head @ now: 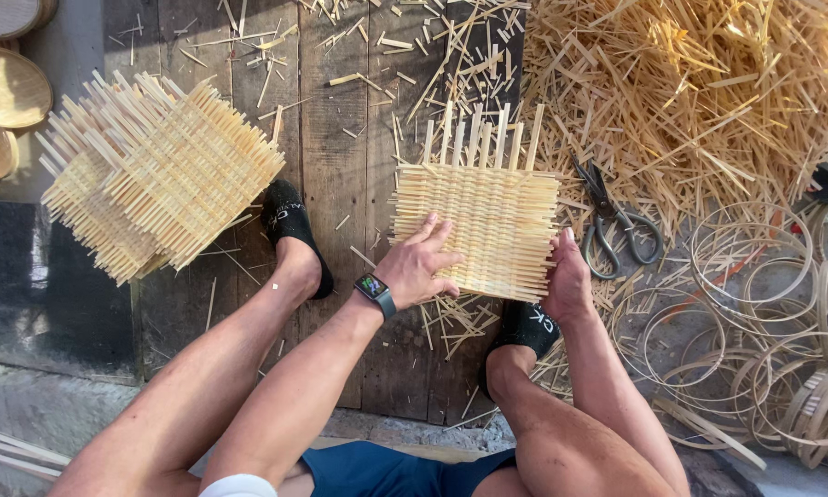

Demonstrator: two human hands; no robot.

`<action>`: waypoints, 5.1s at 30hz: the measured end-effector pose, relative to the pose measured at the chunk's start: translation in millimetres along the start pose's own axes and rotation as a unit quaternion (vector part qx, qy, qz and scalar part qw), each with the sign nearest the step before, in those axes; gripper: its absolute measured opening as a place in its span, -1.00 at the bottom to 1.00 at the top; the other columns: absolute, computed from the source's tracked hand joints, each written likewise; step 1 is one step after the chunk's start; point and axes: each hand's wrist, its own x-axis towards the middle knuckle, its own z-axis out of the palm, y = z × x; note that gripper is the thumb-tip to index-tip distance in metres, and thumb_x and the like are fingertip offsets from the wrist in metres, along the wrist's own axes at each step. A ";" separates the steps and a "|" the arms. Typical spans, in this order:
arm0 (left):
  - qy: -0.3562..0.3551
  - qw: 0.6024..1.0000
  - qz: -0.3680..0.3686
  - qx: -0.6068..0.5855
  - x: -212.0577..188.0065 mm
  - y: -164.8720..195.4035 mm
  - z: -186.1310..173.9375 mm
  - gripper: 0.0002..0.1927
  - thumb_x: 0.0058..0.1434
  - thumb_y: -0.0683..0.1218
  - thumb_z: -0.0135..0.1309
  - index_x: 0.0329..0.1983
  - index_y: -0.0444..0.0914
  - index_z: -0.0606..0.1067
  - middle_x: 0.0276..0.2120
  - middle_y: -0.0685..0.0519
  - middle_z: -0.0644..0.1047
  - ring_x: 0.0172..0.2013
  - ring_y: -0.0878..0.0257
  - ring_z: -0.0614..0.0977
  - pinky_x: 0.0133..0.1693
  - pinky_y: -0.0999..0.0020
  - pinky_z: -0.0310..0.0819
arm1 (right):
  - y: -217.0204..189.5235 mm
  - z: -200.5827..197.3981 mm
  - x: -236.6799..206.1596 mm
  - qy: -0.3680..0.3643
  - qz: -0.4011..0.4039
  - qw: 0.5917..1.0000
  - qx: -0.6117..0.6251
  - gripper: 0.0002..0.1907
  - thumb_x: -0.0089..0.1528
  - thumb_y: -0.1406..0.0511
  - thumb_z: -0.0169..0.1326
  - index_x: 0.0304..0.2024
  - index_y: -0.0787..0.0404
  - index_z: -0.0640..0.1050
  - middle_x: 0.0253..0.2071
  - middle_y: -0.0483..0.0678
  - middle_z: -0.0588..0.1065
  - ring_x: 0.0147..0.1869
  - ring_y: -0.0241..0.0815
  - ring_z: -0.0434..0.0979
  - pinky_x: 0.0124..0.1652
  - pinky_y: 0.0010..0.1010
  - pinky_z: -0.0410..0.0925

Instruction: The person sits on the floor and assembles round bamboo sieves. They place a square woven bamboo mat over a round bamboo frame, press a wooden block into the frame to seat the mat, trim the excess bamboo strips around the rim with scissors, and stack the finished woven mats to the side.

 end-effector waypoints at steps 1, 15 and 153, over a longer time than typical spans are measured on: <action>0.019 0.999 0.019 -0.019 -2.6 -2.9 -0.7 -0.51 -0.04 0.17 0.37 -0.03 -0.03 0.65 0.24 -0.31 0.39 0.33 -0.25 0.28 0.15 0.01 0.37 | 0.2 0.9 -0.9 0.031 0.010 0.999 -0.020 -0.40 0.44 -0.03 -0.23 0.15 0.34 0.46 0.02 0.08 0.56 0.05 -0.07 0.58 0.08 -0.20 0.45; 0.567 0.822 -0.052 0.016 -51.2 -33.1 -127.9 -0.85 0.63 -0.15 -0.01 0.11 -0.30 0.54 -0.14 -0.05 0.65 -0.17 0.13 0.72 -0.09 0.23 0.66 | 12.7 -3.5 10.0 0.065 -0.119 0.966 -0.219 -0.77 0.36 0.30 0.24 -0.10 0.39 0.59 -0.21 -0.05 0.58 -0.23 -0.37 0.50 -0.19 -0.52 0.41; 0.077 0.624 -0.220 -0.746 -17.8 8.3 -103.6 -0.59 0.27 0.12 0.19 -0.30 -0.36 0.60 -0.62 0.19 0.37 -0.65 0.44 0.31 -0.60 0.52 0.16 | -88.9 162.4 -45.8 -0.045 0.016 0.987 -0.155 -0.59 0.35 0.12 0.19 -0.44 0.30 0.53 -0.67 -0.24 0.23 -0.60 -0.40 0.16 -0.60 -0.56 0.05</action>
